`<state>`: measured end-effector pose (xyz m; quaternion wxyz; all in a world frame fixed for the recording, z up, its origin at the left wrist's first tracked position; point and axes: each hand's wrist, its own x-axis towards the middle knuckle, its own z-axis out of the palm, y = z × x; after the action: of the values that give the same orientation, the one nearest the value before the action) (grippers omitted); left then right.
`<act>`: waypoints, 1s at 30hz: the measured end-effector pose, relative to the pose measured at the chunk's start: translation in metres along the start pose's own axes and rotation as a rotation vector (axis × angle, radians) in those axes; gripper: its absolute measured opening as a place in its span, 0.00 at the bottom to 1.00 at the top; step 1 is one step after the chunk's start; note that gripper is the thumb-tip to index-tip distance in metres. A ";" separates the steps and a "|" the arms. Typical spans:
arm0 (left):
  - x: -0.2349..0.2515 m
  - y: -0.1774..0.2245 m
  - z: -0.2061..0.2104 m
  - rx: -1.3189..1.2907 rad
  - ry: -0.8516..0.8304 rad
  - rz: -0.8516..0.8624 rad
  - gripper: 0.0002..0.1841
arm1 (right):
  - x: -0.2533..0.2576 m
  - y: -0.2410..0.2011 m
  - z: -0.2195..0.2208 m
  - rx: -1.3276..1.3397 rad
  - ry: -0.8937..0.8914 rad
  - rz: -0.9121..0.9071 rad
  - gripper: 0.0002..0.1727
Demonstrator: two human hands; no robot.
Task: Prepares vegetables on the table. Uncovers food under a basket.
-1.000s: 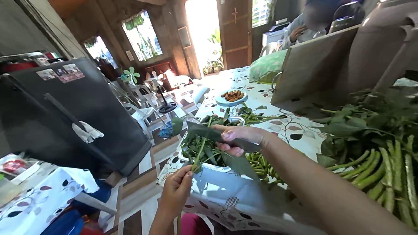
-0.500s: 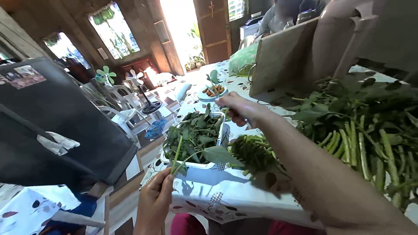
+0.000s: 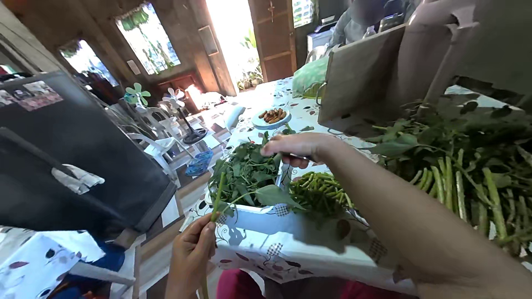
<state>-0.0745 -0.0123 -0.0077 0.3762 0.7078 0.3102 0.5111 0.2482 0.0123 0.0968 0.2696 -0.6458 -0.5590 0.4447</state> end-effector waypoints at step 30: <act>0.041 -0.003 0.033 0.137 -0.091 0.045 0.15 | -0.005 0.016 0.030 0.352 -0.645 -0.497 0.28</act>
<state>-0.0313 0.0161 0.0032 0.3290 0.7611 0.3108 0.4645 0.2297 -0.0012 0.0705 0.2861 -0.2642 -0.6687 0.6334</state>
